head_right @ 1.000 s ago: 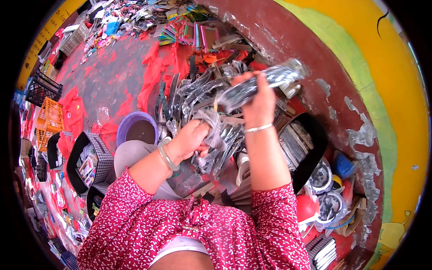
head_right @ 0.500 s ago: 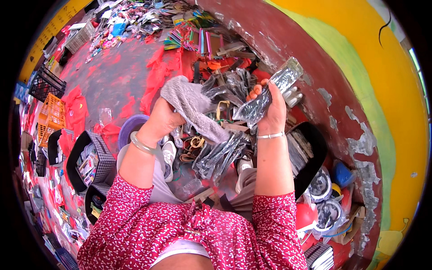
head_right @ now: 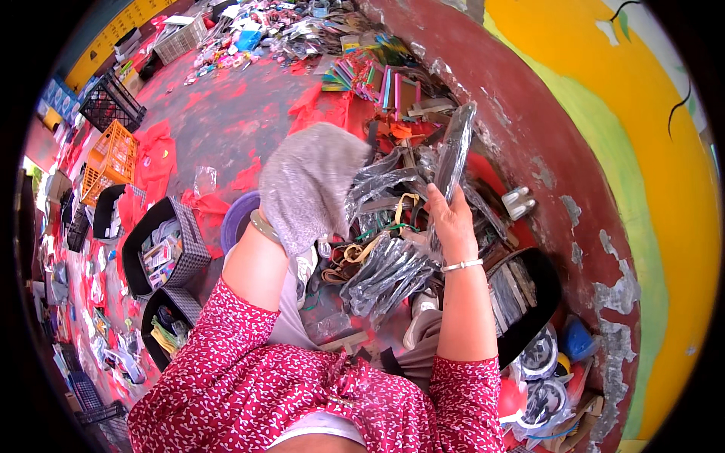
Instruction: The person sits on the floor and uses a cloth to wipe down plastic-wrapped items. They pick up items one at a time, wipe the surfaces with the cloth, and place them into a black bin.
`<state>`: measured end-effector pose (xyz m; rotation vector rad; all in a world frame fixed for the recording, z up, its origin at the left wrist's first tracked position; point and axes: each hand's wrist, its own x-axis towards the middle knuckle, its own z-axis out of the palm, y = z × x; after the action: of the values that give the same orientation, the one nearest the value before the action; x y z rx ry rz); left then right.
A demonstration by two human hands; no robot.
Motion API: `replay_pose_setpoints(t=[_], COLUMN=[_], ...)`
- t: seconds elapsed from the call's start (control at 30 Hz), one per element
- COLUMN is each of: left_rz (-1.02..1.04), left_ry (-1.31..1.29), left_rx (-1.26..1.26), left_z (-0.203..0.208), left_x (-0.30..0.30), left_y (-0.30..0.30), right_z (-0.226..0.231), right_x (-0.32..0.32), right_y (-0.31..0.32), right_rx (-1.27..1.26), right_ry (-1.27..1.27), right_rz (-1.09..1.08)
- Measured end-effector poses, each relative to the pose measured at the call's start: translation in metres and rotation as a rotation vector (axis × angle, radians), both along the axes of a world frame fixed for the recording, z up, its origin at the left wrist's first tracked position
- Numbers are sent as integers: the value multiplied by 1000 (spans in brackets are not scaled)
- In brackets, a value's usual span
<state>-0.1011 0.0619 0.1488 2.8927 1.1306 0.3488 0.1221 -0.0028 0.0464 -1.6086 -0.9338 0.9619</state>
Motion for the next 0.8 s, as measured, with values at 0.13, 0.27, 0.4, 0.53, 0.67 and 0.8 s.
replay_pose_setpoints(t=[0.13, 0.27, 0.4, 0.53, 0.67, 0.8], left_rz=[-91, -101, -151, -98, -158, -244], left_ry=[-170, -524, -631, -1315, -1963, -2025], left_rx=[89, 270, -633, -1291, -1798, -1840], left_z=[-35, -72, -87, -114, -117, -106], left_x=[6, 17, 25, 28, 33, 33], left_y=[14, 12, 17, 5, -9, -16], right_z=[-1, 13, 11, 3, 13, 8], right_x=[2, -8, -24, -43, -59, -58], right_y=[-1, 0, -1, -5, -11, -10], right_rx=[123, 202, 324, 434, 379, 410], right_ry=[122, 176, 17, -272, -238, -612], right_rz=[37, 22, 25, 34, 162, 90])
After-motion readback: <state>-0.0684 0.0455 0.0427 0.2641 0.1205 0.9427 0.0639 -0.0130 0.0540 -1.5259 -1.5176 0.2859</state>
